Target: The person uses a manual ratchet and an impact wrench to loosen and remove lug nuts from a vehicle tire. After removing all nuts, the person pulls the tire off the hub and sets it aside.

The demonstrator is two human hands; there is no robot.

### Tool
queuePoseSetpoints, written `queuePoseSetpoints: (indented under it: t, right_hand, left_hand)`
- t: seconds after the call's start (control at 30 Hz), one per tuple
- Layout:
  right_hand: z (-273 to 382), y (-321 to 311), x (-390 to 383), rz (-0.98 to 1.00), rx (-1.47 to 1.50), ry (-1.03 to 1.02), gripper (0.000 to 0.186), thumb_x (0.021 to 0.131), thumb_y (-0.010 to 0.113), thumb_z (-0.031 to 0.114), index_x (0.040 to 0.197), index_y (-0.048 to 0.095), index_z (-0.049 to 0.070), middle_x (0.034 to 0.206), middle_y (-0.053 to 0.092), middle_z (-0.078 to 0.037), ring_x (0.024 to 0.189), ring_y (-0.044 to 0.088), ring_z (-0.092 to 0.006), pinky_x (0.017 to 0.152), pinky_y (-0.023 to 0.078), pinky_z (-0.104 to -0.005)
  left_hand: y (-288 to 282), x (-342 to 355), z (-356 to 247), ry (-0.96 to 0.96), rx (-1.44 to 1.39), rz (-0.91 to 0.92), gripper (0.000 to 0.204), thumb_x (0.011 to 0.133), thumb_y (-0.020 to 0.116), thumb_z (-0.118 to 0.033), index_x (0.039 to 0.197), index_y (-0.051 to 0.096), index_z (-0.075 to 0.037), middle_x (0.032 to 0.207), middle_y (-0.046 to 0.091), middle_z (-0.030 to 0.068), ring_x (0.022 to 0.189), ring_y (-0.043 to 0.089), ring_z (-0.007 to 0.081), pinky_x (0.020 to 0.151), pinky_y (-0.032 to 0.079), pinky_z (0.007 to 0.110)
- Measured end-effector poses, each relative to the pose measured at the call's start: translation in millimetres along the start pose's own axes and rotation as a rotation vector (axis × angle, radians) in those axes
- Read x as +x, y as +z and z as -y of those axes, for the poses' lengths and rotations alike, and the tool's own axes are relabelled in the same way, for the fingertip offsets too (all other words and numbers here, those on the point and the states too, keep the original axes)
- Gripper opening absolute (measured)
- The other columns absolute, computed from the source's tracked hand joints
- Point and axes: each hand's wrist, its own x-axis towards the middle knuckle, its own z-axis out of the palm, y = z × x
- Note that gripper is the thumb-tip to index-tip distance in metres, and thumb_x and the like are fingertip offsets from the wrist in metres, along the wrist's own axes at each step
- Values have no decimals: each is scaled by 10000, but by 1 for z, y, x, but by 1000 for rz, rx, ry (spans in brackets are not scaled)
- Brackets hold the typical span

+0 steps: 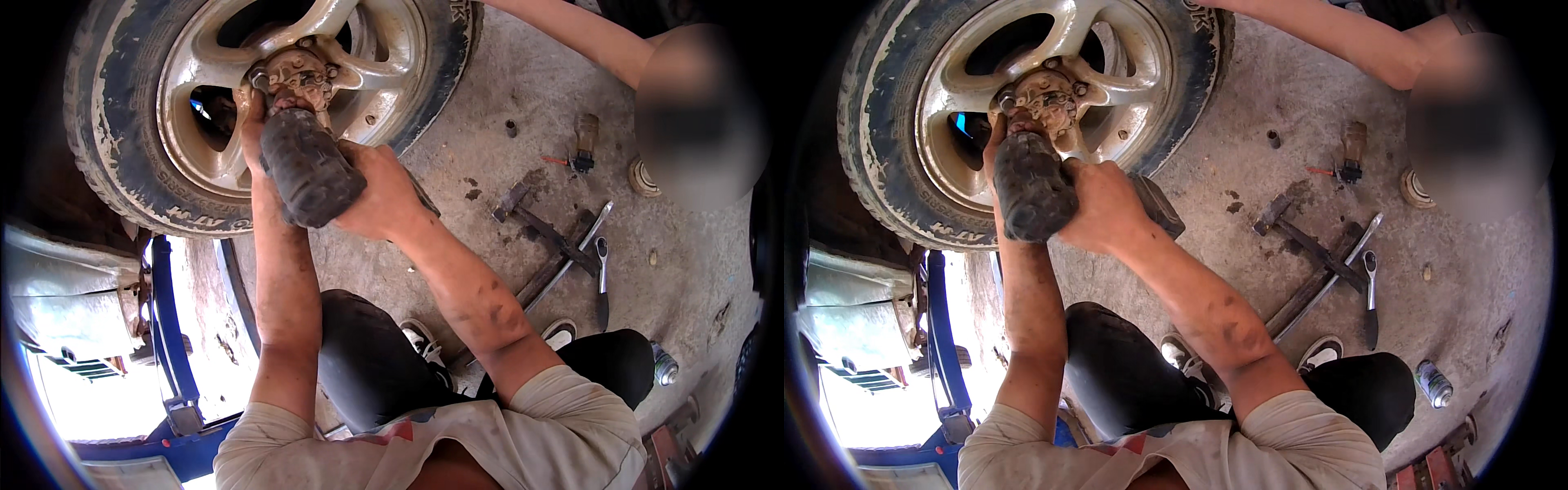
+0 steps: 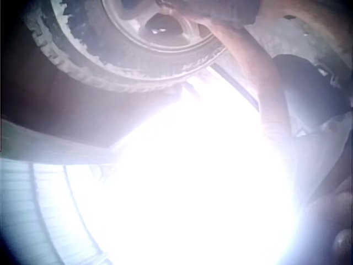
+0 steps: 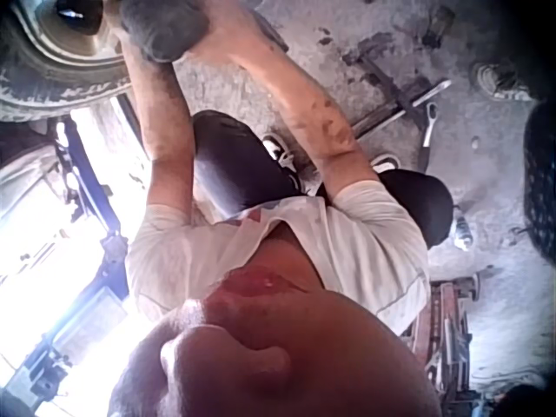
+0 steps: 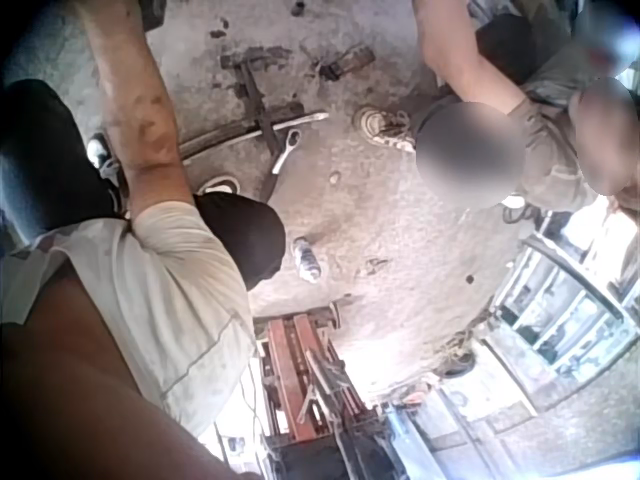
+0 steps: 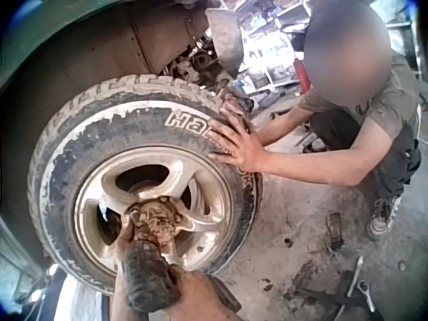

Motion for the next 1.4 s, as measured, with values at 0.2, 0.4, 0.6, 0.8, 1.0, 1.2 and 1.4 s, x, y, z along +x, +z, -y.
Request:
queuePoseSetpoints:
  t: [0.2, 0.4, 0.6, 0.8, 1.0, 1.2, 1.4]
  right_hand:
    - [-1, -2, 0, 0, -52, -7, 360, 638, 667, 296, 821, 612, -9, 763, 626, -237, 785, 616, -395, 722, 506, -433]
    - [-2, -1, -1, -4, -27, 2, 365, 636, 668, 302, 820, 608, -9, 769, 626, -235, 786, 610, -400, 718, 501, -441]
    - [0, -4, -1, -5, -2, 1, 366, 625, 680, 295, 828, 611, -1, 780, 628, -232, 799, 608, -399, 724, 497, -442]
    - [-16, 7, -5, -104, 132, -65, 347, 627, 686, 269, 840, 616, 5, 811, 633, -222, 830, 605, -393, 736, 495, -428]
    - [11, -6, -1, 74, -69, 103, 434, 617, 729, 224, 976, 616, 6, 867, 637, -209, 881, 598, -377, 724, 496, -377]
    - [-20, 10, -10, -96, 227, -93, 324, 644, 687, 256, 857, 627, 20, 794, 629, -213, 810, 604, -386, 694, 498, -416]
    - [-5, 7, -12, -2, 114, 36, 349, 643, 705, 196, 929, 623, 13, 842, 639, -207, 872, 600, -372, 714, 493, -359]
  left_hand:
    - [-6, 2, -3, -6, 8, 20, 345, 949, 388, -378, 834, 483, -66, 646, 510, 55, 696, 503, 218, 720, 449, 309]
    - [-3, 1, 0, 21, 49, -12, 343, 950, 383, -381, 835, 476, -71, 638, 500, 44, 682, 504, 205, 718, 452, 306]
    - [1, 2, 2, 49, 59, -41, 335, 951, 387, -369, 830, 475, -69, 641, 492, 40, 646, 497, 174, 703, 454, 300]
    - [-8, 2, 3, 122, 116, -97, 331, 947, 411, -356, 814, 487, -63, 659, 497, 33, 614, 493, 150, 640, 458, 296]
    - [1, -3, 0, 66, 202, -130, 344, 937, 442, -376, 802, 488, -63, 651, 511, 37, 654, 507, 169, 636, 450, 302]
    - [-19, 7, 5, 57, 56, 98, 321, 924, 472, -388, 864, 513, -75, 700, 521, 30, 704, 495, 172, 683, 431, 303]
    - [-17, -6, -5, 9, 71, -1, 275, 934, 471, -358, 889, 518, -91, 708, 495, 7, 692, 476, 154, 683, 423, 287]
